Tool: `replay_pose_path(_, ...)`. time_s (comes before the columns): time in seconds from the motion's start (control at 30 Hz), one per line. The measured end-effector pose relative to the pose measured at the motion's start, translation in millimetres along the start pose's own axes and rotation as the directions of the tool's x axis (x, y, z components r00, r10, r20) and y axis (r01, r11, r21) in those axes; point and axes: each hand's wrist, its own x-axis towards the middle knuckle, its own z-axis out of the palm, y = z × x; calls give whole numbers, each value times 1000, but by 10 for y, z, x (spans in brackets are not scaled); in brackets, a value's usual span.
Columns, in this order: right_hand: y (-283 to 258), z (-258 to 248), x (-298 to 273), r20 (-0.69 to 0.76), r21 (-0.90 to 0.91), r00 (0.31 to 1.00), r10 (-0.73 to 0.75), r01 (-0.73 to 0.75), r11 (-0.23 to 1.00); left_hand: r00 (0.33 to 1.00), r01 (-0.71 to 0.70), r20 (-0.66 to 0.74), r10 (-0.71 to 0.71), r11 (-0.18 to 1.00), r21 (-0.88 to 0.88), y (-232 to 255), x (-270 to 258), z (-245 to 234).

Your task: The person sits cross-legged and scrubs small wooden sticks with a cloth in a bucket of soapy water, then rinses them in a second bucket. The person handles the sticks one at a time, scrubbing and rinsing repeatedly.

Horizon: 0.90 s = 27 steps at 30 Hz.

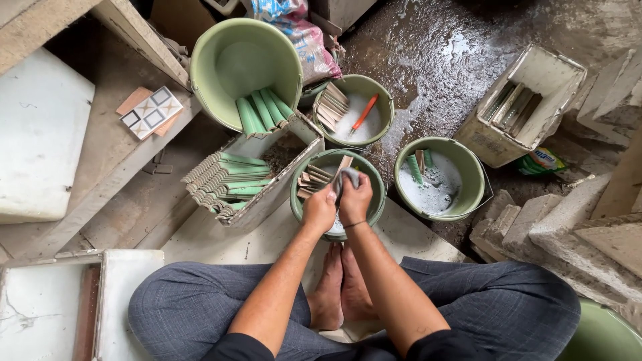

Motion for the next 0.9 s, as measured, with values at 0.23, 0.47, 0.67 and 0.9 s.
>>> replay_pose_path(0.23, -350, 125, 37, -34, 186, 999, 40, -33, 982, 993, 101, 80, -91, 986, -129, 199, -127, -110)
replay_pose_path(0.47, -192, 14, 48, 1, 86, 1000, 21, -21, 996, 992, 113, 80, -102, 984, -141, -4, -34, 1)
replay_pose_path(0.67, -333, 90, 240, -33, 141, 999, 2, 3, 990, 980, 173, 134, -149, 967, -189, 32, -25, -2)
replay_pose_path(0.9, -110, -38, -119, 40, -5, 999, -33, 34, 999, 989, 136, 77, -126, 979, -148, -152, 139, 62)
